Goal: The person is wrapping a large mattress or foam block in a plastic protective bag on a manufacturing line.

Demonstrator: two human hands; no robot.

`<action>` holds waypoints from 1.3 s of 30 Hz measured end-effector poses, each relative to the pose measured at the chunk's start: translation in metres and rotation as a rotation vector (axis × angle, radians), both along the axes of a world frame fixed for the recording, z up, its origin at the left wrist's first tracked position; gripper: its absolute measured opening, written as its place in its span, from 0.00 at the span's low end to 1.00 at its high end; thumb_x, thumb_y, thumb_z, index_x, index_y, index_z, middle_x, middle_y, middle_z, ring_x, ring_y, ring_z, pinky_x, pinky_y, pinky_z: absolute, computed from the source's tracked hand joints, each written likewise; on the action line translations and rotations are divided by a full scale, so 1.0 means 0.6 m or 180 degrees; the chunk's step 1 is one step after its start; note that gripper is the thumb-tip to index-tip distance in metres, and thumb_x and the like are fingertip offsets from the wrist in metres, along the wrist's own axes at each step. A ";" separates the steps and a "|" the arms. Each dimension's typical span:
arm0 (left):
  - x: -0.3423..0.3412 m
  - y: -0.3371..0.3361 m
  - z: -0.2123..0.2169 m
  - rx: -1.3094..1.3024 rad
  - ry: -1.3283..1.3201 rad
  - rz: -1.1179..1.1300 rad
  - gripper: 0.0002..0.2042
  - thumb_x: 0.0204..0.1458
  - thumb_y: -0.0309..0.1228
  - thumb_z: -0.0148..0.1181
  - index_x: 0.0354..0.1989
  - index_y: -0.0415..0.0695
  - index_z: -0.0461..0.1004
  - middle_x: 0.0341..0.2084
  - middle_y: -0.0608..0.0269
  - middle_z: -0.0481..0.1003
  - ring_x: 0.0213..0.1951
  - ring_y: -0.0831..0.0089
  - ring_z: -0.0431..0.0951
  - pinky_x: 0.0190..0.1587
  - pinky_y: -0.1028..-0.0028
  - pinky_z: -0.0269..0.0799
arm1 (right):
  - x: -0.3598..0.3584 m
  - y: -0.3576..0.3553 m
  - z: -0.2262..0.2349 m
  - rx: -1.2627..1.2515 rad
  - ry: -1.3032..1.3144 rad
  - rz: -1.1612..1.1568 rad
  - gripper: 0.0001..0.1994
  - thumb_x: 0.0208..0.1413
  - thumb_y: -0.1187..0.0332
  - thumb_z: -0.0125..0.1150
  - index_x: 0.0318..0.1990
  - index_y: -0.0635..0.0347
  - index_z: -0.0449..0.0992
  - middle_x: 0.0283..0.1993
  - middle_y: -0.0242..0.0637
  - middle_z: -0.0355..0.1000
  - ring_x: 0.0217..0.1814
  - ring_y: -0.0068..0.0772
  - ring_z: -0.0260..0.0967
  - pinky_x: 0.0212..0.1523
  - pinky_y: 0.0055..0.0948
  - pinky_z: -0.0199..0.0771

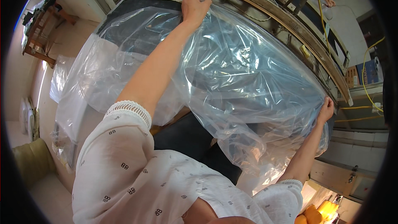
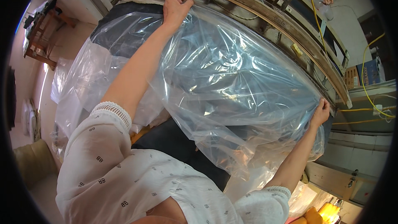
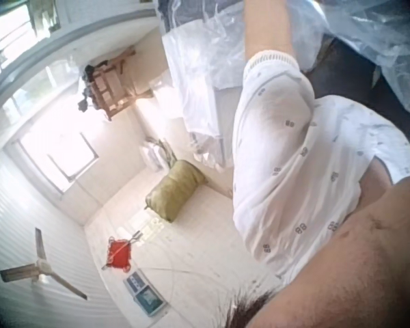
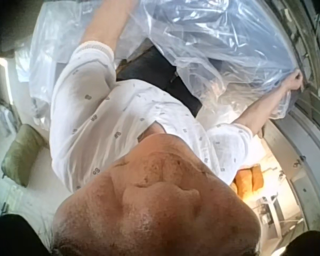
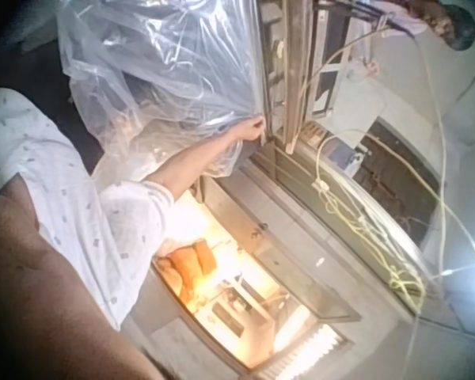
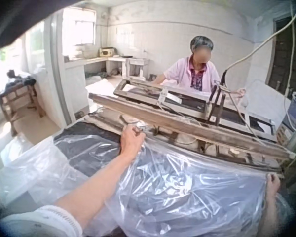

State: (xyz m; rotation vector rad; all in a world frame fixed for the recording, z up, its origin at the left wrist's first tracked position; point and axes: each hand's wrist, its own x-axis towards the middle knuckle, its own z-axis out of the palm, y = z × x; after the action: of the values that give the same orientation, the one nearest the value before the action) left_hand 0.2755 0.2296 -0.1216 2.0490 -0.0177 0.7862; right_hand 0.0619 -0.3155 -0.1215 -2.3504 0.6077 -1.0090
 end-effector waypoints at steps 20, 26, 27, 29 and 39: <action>0.002 0.039 0.007 -0.1117 0.0013 0.0566 0.10 0.45 0.31 0.49 0.31 0.37 0.66 0.37 0.49 0.64 0.42 0.57 0.66 0.47 0.67 0.61 | -0.004 -0.008 0.001 -0.0012 0.0076 0.0126 0.11 0.52 0.64 0.53 0.32 0.64 0.75 0.34 0.35 0.71 0.37 0.27 0.66 0.42 0.24 0.63; -0.050 0.019 0.038 0.1296 0.1022 0.0077 0.17 0.51 0.44 0.45 0.29 0.41 0.70 0.32 0.52 0.73 0.40 0.53 0.71 0.44 0.66 0.63 | -0.008 -0.014 0.013 0.0165 -0.0241 0.0262 0.13 0.54 0.63 0.52 0.40 0.64 0.72 0.41 0.35 0.69 0.42 0.28 0.64 0.46 0.24 0.62; -0.051 0.024 0.040 0.1280 0.0990 0.0059 0.17 0.51 0.44 0.45 0.29 0.41 0.70 0.32 0.52 0.73 0.40 0.53 0.71 0.44 0.66 0.63 | -0.014 0.007 0.027 0.0373 -0.0696 0.0405 0.14 0.55 0.63 0.52 0.43 0.64 0.71 0.43 0.35 0.68 0.44 0.28 0.64 0.47 0.24 0.61; -0.051 0.066 0.046 -0.0131 0.0136 -0.0097 0.17 0.53 0.44 0.44 0.29 0.42 0.71 0.27 0.54 0.74 0.35 0.55 0.73 0.39 0.66 0.65 | -0.016 0.144 0.108 -0.0025 -0.0621 0.0399 0.15 0.57 0.64 0.49 0.48 0.64 0.67 0.45 0.35 0.66 0.47 0.28 0.62 0.49 0.24 0.60; -0.210 0.335 0.113 0.2077 0.1887 -0.0168 0.24 0.49 0.55 0.46 0.31 0.44 0.73 0.28 0.58 0.74 0.33 0.62 0.73 0.38 0.70 0.66 | -0.193 0.597 0.138 0.0816 0.1519 0.3857 0.20 0.43 0.69 0.60 0.47 0.59 0.68 0.43 0.41 0.66 0.34 0.32 0.65 0.33 0.26 0.66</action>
State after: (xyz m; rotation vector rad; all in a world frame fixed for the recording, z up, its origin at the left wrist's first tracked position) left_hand 0.1497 0.4307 -0.0540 2.8184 0.0069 0.1026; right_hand -0.0538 0.0424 -0.0386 -2.1127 -0.5164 0.1678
